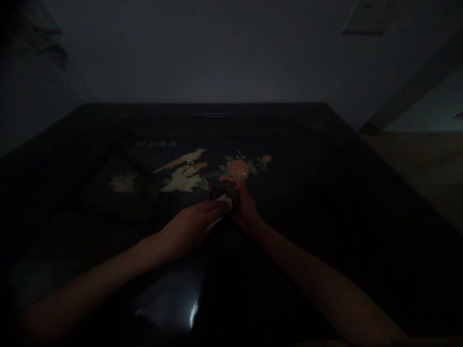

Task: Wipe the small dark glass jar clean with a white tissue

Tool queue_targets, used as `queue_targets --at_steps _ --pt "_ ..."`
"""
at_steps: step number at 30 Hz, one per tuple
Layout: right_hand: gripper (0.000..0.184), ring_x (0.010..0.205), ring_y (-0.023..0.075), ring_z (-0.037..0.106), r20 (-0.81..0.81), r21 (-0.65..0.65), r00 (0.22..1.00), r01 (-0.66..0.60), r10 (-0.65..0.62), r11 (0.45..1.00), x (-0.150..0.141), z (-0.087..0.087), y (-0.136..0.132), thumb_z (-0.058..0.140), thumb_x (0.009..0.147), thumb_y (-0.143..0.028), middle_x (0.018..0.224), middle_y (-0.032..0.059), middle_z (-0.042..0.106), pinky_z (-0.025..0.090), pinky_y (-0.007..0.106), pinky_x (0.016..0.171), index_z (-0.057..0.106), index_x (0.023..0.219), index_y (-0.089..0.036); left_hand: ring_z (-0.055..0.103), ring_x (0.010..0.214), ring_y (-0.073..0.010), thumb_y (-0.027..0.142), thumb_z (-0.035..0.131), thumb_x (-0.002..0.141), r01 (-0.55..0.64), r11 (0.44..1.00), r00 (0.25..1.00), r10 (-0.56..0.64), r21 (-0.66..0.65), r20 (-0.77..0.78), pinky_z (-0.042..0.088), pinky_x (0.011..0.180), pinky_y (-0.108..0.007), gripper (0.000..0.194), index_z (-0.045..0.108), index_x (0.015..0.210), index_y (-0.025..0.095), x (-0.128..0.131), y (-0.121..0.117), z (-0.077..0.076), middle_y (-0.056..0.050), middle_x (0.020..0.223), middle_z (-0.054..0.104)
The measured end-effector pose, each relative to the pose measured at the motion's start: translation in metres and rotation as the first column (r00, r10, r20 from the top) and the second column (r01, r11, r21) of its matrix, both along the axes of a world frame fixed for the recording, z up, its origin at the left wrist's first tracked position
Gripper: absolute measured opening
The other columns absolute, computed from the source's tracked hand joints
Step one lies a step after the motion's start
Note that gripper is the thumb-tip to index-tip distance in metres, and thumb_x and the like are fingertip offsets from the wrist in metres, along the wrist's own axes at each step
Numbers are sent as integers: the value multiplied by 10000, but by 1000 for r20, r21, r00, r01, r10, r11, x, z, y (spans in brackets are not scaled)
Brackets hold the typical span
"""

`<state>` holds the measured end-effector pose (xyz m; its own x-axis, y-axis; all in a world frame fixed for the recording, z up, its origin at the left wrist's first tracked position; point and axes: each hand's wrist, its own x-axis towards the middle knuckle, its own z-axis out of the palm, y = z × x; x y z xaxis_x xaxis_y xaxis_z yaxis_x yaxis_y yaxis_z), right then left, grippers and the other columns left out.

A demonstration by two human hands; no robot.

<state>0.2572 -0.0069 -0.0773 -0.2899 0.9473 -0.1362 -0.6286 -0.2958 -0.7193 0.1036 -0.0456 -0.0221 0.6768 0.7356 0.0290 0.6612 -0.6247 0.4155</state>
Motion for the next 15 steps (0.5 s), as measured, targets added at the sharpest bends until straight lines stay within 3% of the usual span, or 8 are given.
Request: queue_targets --at_steps 5,10,13,15 --pt "450 751 182 665 36 -8 999 13 -13 1000 0 2 -2 619 769 -627 825 4 727 515 315 745 670 989 -238 610 1159 -203 78 464 864 -22 965 958 96 -263 270 466 1000 -325 417 584 1245 197 3 -1 2 -71 1264 647" --pt "458 741 184 664 54 -4 999 -1 1 1000 0 3 -3 632 751 -637 814 4 722 520 309 720 671 990 -248 643 1063 -217 156 457 894 15 820 846 295 -572 444 482 939 -331 335 651 1167 146 6 2 4 -78 1133 704" --pt "479 762 191 667 56 -8 998 2 -2 1000 0 3 -3 656 724 -644 828 6 726 524 312 732 674 991 -247 639 1045 -226 201 466 906 14 755 791 393 -656 470 486 921 -340 332 645 1176 129 9 2 5 -87 1142 699" --pt "487 778 197 667 54 -10 999 7 -6 1000 0 3 -3 668 714 -643 836 11 729 523 320 749 675 995 -245 639 1030 -223 208 474 905 -9 763 791 401 -646 463 485 913 -334 332 641 1181 129 10 1 6 -84 1145 697"
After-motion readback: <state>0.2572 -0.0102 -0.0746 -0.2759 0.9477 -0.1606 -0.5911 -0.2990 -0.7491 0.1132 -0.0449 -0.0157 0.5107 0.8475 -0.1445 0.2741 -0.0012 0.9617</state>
